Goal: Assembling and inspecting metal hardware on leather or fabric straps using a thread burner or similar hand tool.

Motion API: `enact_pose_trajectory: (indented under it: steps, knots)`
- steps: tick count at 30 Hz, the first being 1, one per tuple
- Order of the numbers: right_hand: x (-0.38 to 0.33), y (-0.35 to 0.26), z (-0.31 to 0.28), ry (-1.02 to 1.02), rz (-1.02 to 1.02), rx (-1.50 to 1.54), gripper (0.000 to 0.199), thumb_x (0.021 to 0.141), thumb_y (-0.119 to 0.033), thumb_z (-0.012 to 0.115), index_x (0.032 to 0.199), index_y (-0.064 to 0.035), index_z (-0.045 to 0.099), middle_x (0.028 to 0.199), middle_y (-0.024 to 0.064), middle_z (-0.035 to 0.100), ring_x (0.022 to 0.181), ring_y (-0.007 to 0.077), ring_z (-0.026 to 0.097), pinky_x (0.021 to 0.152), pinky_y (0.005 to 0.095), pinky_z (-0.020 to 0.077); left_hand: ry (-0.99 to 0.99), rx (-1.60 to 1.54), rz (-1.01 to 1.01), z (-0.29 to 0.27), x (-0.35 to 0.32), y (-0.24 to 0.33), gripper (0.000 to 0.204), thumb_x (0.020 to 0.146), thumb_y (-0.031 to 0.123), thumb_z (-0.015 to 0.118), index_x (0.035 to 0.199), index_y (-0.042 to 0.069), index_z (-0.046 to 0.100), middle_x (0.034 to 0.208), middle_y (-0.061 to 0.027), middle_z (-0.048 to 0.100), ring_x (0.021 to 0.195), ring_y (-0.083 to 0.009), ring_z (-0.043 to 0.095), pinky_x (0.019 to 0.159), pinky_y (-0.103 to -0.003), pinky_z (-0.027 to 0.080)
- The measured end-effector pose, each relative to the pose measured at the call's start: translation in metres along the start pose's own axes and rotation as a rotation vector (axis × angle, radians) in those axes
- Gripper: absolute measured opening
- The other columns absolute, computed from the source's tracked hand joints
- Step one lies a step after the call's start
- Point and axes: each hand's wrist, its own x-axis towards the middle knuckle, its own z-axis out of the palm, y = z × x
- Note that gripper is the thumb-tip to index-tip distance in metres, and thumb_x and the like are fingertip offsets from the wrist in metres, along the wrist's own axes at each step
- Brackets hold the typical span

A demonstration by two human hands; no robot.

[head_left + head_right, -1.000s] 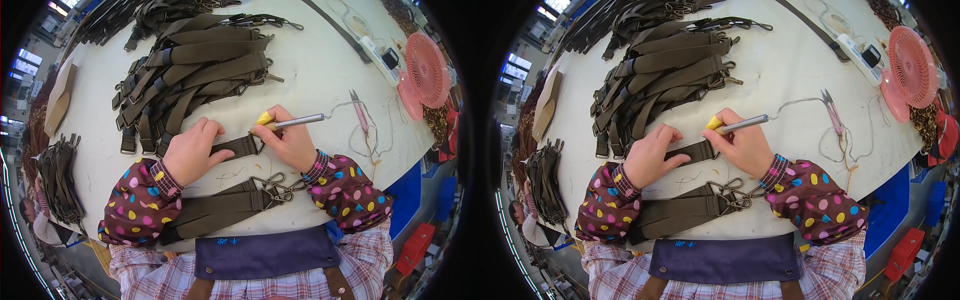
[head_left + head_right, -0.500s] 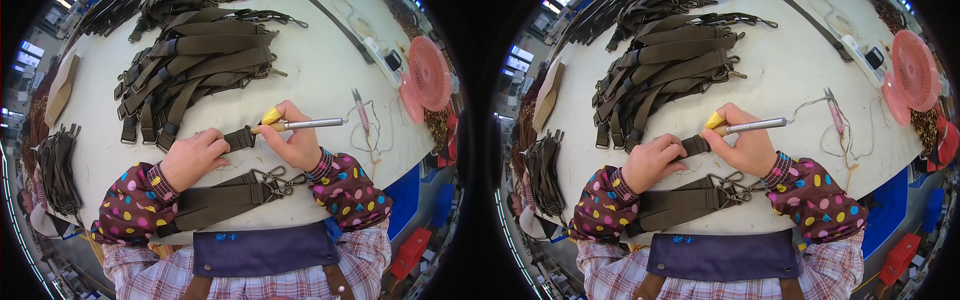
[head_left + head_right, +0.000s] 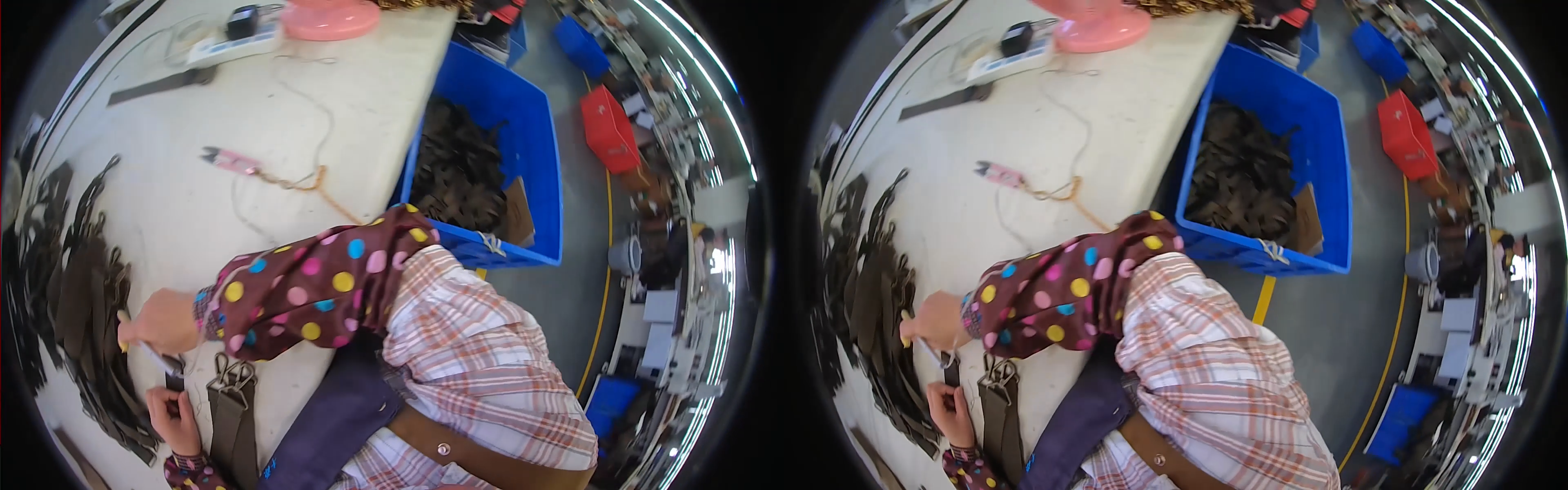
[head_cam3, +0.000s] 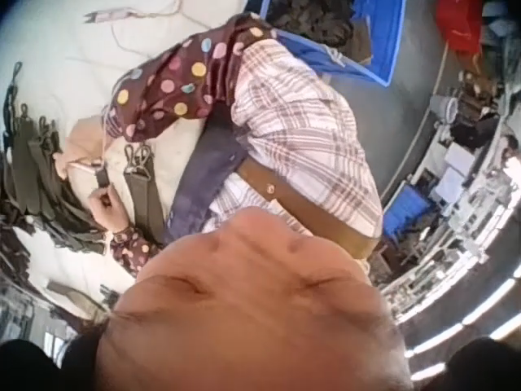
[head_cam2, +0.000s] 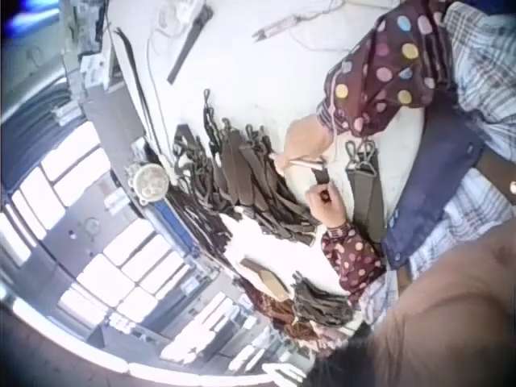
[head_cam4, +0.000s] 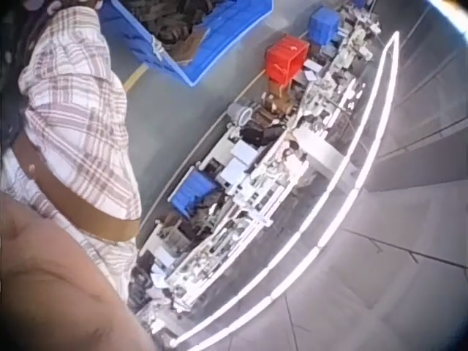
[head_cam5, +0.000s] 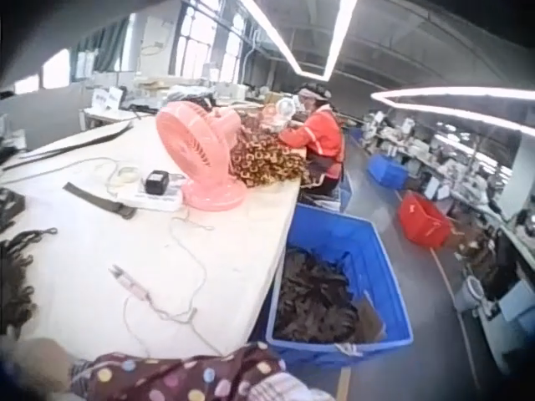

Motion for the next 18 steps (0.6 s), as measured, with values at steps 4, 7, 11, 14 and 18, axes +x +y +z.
enact_pose_trajectory:
  steps: [4,7,11,14,18]
  knots:
    - [-0.003,0.000,-0.011,-0.107,0.000,-0.118,0.024,0.077,-0.016,0.054,0.101,-0.0137,0.057,0.067,0.0133,0.062,0.065,0.0346,0.063,0.059,0.0462,0.0473,-0.018,0.036,-0.032,0.010,0.001,-0.014,0.015,0.084,0.003,0.059,0.078,0.002,0.045,0.070,-0.0038,0.037,0.057,-0.0122,0.034,0.050,-0.026,0.027]
    - [-0.007,-0.006,-0.011,-0.160,-0.136,-0.272,0.023,0.076,-0.022,0.056,0.094,-0.0107,0.063,0.067,0.0127,0.063,0.065,0.0327,0.063,0.061,0.0444,0.0485,-0.027,0.102,-0.008,0.012,-0.004,-0.016,0.016,0.091,0.007,0.054,0.080,0.001,0.044,0.067,-0.0022,0.037,0.057,-0.0095,0.033,0.051,-0.024,0.028]
    - [-0.002,0.007,-0.002,-0.077,-0.302,-0.242,0.017,0.087,-0.016,0.045,0.098,-0.0082,0.055,0.078,0.0172,0.061,0.069,0.0354,0.060,0.057,0.0462,0.0448,0.029,0.195,0.168,0.013,0.001,-0.034,0.015,0.094,0.010,0.048,0.083,0.001,0.044,0.065,-0.0047,0.037,0.056,-0.0154,0.035,0.052,-0.028,0.031]
    - [0.016,-0.005,0.006,0.023,-0.363,-0.219,0.018,0.088,-0.019,0.044,0.092,-0.0075,0.056,0.075,0.0168,0.061,0.067,0.0352,0.060,0.056,0.0460,0.0450,-0.082,0.428,-0.054,-0.024,-0.016,-0.055,0.020,0.096,0.014,0.046,0.085,-0.003,0.042,0.068,-0.0097,0.041,0.060,-0.0189,0.039,0.055,-0.031,0.035]
    - [0.016,0.007,-0.007,0.154,-0.331,-0.229,0.024,0.090,-0.023,0.043,0.084,-0.0066,0.058,0.070,0.0162,0.060,0.064,0.0349,0.059,0.056,0.0457,0.0453,0.159,0.491,0.315,0.005,-0.002,-0.051,0.020,0.096,0.014,0.043,0.086,-0.002,0.042,0.069,-0.0136,0.041,0.060,-0.0263,0.039,0.056,-0.037,0.036]
